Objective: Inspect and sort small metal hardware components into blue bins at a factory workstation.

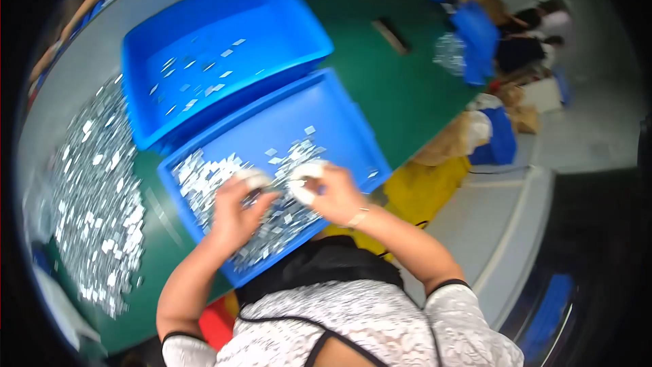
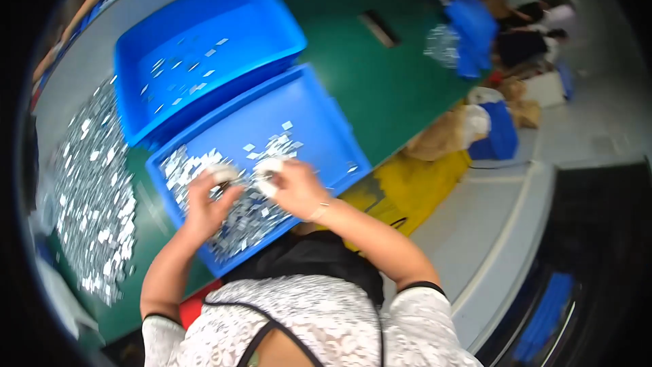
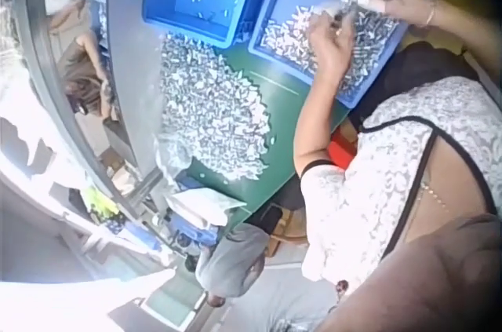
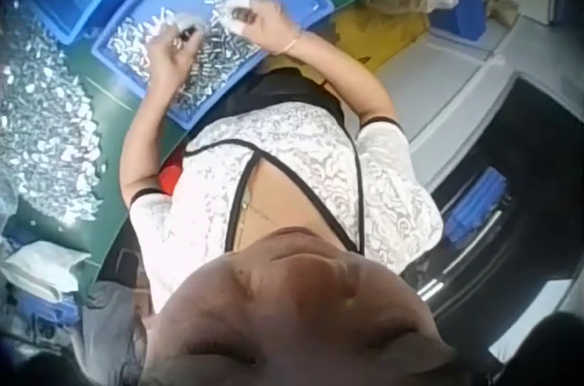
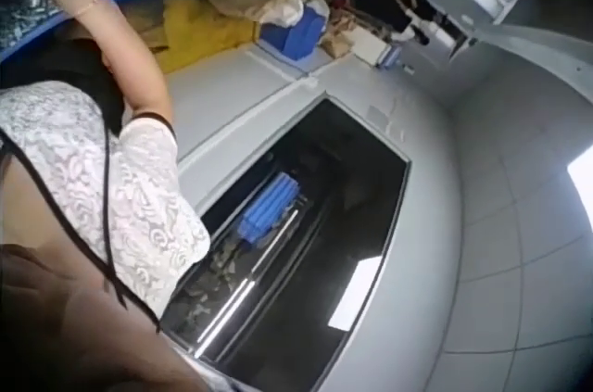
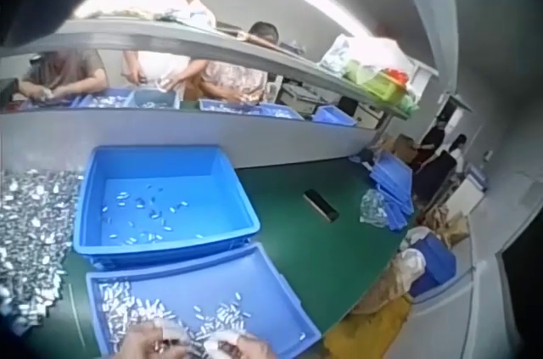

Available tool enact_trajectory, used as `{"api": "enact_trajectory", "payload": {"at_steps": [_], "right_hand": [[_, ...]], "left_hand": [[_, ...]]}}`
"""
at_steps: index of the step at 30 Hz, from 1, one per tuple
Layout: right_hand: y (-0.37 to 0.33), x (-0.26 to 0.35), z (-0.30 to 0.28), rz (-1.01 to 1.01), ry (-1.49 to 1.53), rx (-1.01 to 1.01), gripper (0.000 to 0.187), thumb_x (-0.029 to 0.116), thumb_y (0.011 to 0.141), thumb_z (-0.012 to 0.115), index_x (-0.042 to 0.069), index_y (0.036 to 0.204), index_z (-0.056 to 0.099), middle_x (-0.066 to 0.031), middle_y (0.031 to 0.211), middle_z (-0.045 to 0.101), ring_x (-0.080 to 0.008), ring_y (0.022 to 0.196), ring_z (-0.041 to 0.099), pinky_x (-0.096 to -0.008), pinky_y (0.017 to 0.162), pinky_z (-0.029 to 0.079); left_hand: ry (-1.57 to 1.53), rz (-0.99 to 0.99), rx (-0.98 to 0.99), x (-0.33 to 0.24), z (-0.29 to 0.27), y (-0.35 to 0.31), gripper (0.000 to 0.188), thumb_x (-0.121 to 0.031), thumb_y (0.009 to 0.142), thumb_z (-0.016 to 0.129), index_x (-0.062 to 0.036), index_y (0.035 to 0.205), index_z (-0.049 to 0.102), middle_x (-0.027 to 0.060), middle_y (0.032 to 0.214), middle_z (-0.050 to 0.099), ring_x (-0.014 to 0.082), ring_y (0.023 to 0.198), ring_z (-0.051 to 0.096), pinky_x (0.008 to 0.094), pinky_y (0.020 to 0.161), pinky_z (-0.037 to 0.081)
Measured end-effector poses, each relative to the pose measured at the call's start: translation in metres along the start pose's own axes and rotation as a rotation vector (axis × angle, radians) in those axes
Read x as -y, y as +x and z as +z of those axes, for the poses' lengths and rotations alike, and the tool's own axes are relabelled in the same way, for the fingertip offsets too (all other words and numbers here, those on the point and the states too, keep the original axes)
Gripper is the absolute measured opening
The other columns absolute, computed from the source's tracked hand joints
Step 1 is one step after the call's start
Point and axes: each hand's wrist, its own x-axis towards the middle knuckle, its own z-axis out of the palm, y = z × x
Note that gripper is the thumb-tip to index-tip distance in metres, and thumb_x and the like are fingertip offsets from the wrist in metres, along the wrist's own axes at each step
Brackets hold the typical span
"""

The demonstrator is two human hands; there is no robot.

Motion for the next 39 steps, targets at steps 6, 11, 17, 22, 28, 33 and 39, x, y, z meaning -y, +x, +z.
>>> {"api": "enact_trajectory", "payload": {"at_steps": [6,11,17,22,28,33,39], "right_hand": [[-0.045,0.019,0.024,-0.133,0.161,-0.089,0.02,-0.001,0.072,0.069,0.002,0.09,0.06,-0.0049,0.084,0.06,-0.0112,0.071,0.057,-0.024,0.063,0.047],[-0.057,0.022,0.037,-0.148,0.186,0.009,0.018,-0.001,0.073,0.068,0.002,0.089,0.059,-0.0048,0.083,0.06,-0.0114,0.07,0.057,-0.0241,0.062,0.047],[-0.061,0.029,0.038,-0.141,0.113,0.118,0.018,-0.002,0.072,0.068,0.002,0.087,0.06,-0.0051,0.082,0.059,-0.0118,0.068,0.057,-0.0239,0.062,0.047],[-0.067,0.024,0.038,-0.068,0.107,0.19,0.017,-0.001,0.072,0.068,0.002,0.087,0.06,-0.0044,0.079,0.059,-0.011,0.067,0.056,-0.0233,0.061,0.047],[-0.072,0.026,0.037,0.105,0.144,0.293,0.015,-0.001,0.074,0.068,0.002,0.087,0.06,-0.0022,0.077,0.06,-0.0082,0.066,0.056,-0.0223,0.061,0.046],[-0.067,0.012,0.04,0.565,0.552,0.436,0.01,0.005,0.079,0.065,0.002,0.088,0.063,0.0003,0.075,0.062,-0.0054,0.061,0.052,-0.0202,0.055,0.044],[-0.068,0.004,0.041,0.734,0.653,0.591,0.012,0.011,0.082,0.063,0.003,0.09,0.064,0.001,0.075,0.062,-0.0035,0.061,0.052,-0.0183,0.053,0.042]], "left_hand": [[-0.106,-0.001,0.031,-0.027,-0.003,-0.039,0.015,-0.002,0.073,0.07,-0.0022,0.087,0.064,0.0104,0.084,0.065,0.023,0.075,0.063,0.031,0.067,0.048],[-0.048,-0.044,0.005,-0.03,-0.01,-0.07,0.014,-0.002,0.074,0.07,-0.0025,0.087,0.064,0.0105,0.084,0.065,0.0231,0.074,0.063,0.0304,0.065,0.049],[-0.188,-0.228,0.024,-0.033,-0.007,-0.092,0.014,-0.003,0.075,0.069,-0.0028,0.089,0.065,0.0099,0.083,0.065,0.0201,0.074,0.063,0.0292,0.066,0.049],[-0.284,-0.341,0.067,-0.034,-0.005,-0.101,0.016,-0.001,0.076,0.068,-0.0012,0.091,0.064,0.0093,0.084,0.065,0.0181,0.076,0.063,0.0293,0.068,0.049],[-0.886,-0.944,0.094,-0.036,-0.001,-0.104,0.008,-0.005,0.079,0.065,-0.0005,0.085,0.063,0.0078,0.081,0.064,0.0173,0.07,0.06,0.0284,0.061,0.047],[-1.41,-1.416,0.205,-0.018,0.004,-0.1,0.011,-0.016,0.084,0.057,-0.0048,0.081,0.058,0.0044,0.074,0.06,0.0129,0.058,0.052,0.0254,0.05,0.039],[-1.556,-1.569,0.217,-0.019,0.012,-0.105,0.02,-0.023,0.086,0.049,-0.0034,0.086,0.055,0.0041,0.071,0.055,0.013,0.053,0.044,0.0247,0.045,0.031]]}}
